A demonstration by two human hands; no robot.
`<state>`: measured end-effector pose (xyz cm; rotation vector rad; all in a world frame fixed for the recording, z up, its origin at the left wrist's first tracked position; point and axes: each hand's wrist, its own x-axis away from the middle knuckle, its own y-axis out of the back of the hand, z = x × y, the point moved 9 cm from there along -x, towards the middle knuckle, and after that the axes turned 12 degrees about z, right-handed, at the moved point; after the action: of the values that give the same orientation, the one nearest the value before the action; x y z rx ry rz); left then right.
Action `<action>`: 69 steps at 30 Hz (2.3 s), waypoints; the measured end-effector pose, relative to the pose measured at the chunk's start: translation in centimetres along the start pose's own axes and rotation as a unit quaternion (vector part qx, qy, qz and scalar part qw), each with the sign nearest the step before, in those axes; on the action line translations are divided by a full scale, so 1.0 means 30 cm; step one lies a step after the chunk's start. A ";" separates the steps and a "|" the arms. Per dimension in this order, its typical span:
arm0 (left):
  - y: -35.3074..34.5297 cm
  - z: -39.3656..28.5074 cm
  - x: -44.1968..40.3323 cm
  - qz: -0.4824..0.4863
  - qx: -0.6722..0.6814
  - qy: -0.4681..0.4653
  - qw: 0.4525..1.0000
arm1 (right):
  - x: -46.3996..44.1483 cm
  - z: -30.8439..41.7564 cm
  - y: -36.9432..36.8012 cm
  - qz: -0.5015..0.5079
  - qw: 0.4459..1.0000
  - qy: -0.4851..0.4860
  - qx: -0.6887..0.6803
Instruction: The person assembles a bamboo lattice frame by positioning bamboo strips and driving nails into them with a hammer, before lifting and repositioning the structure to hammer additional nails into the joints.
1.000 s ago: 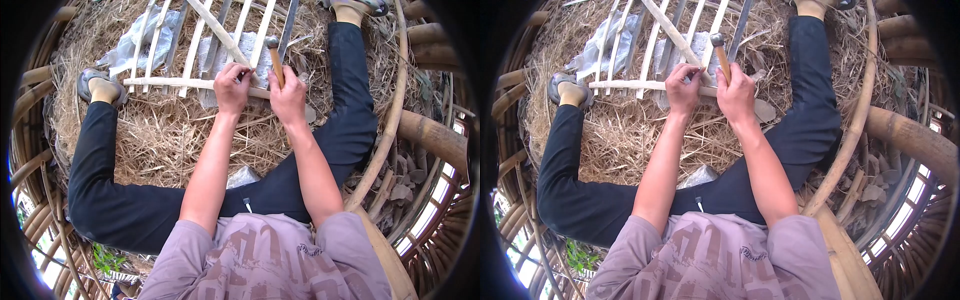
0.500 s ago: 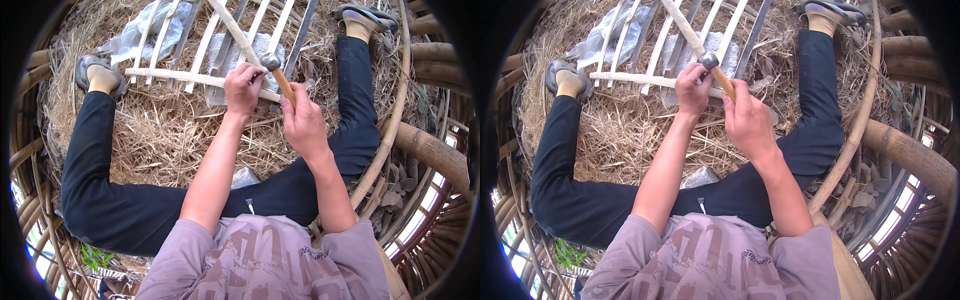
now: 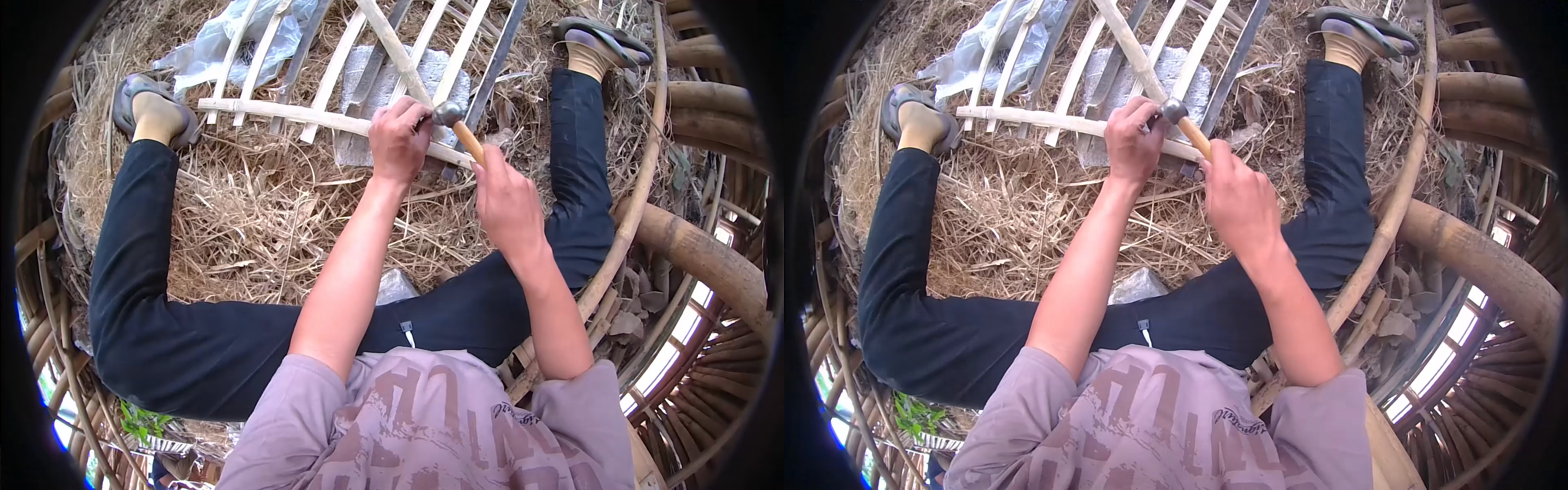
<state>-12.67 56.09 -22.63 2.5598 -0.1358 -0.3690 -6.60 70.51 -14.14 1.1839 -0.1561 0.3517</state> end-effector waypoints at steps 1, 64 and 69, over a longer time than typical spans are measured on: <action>-0.003 0.003 0.002 0.005 0.003 0.005 1.000 | -0.008 -0.010 -0.013 0.029 0.999 -0.010 0.020; -0.020 0.020 -0.012 0.050 0.026 0.025 0.998 | 0.054 0.028 -0.134 -0.126 0.979 -0.089 -0.134; -0.016 0.017 -0.010 0.038 0.027 0.008 0.999 | 0.081 0.052 -0.116 -0.187 0.969 -0.052 -0.154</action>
<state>-13.09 56.29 -23.22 2.6011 -0.2379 -0.3189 -3.02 68.35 -15.89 0.8995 -0.0725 -0.0671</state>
